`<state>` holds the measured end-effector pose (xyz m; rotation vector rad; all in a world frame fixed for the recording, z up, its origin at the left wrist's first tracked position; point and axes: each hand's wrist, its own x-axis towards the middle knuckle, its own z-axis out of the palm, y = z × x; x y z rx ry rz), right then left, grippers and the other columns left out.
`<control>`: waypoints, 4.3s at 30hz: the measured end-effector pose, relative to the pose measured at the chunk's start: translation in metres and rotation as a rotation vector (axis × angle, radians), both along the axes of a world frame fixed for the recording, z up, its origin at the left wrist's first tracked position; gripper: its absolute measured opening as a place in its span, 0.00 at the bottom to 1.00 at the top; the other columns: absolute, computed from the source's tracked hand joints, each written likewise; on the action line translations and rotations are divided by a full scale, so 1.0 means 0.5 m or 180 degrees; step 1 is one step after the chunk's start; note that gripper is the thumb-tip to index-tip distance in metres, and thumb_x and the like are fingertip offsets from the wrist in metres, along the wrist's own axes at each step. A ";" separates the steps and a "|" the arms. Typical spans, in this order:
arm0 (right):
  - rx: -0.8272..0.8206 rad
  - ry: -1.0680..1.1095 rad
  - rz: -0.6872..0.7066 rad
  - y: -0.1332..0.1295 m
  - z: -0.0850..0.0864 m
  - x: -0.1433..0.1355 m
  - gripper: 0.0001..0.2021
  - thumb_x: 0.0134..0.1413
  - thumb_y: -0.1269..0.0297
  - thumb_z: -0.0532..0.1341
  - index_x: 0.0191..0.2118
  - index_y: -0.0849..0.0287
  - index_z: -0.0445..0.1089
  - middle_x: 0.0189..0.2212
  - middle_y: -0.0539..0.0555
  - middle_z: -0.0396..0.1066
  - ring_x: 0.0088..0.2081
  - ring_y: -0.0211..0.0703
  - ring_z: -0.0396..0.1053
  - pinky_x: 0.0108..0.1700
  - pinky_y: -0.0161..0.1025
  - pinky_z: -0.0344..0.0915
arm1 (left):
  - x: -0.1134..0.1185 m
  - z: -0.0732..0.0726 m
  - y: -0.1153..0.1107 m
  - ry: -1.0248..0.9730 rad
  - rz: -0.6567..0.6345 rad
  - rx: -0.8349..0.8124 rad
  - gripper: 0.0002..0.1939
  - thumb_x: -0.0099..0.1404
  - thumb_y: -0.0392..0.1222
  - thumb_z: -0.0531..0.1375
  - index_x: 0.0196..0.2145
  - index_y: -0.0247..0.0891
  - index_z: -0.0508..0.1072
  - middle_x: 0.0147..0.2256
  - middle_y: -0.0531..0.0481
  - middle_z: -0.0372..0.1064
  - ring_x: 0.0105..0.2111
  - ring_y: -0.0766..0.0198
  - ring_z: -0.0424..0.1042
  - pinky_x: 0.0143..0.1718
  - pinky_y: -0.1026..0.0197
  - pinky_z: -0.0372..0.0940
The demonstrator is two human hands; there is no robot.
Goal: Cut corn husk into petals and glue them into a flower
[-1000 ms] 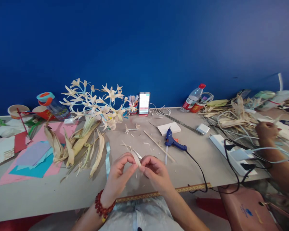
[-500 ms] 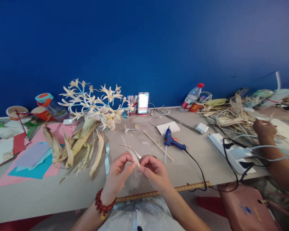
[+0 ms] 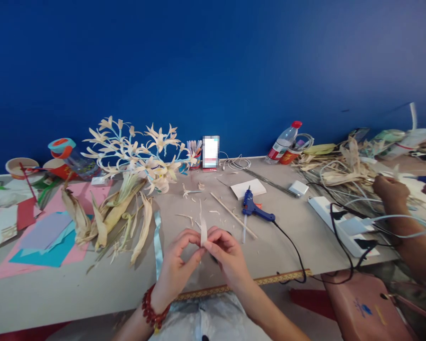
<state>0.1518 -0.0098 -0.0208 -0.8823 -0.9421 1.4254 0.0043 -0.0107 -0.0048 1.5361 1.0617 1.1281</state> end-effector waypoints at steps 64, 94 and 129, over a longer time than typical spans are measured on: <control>-0.0871 0.0037 0.1119 -0.018 0.010 0.027 0.23 0.49 0.48 0.66 0.17 0.63 0.70 0.08 0.44 0.56 0.12 0.28 0.47 0.16 0.31 0.37 | -0.031 0.018 0.013 0.0106 -0.0538 0.0396 0.04 0.65 0.36 0.61 0.31 0.39 0.73 0.31 0.51 0.71 0.36 0.62 0.70 0.44 0.59 0.63; -0.0751 -0.0227 0.1011 -0.028 0.020 0.016 0.25 0.52 0.44 0.64 0.18 0.61 0.66 0.12 0.45 0.55 0.15 0.30 0.49 0.18 0.32 0.41 | -0.037 0.019 0.014 0.0075 -0.0512 0.0561 0.04 0.65 0.36 0.61 0.31 0.41 0.74 0.29 0.51 0.72 0.33 0.61 0.71 0.58 0.46 0.58; 0.1171 -0.3812 -0.0897 0.080 -0.020 0.132 0.11 0.62 0.64 0.56 0.45 0.59 0.72 0.50 0.64 0.70 0.52 0.58 0.66 0.55 0.56 0.61 | -0.047 -0.023 0.002 -0.2990 -0.0157 -0.1611 0.05 0.60 0.40 0.65 0.29 0.39 0.73 0.29 0.52 0.65 0.32 0.65 0.65 0.42 0.57 0.64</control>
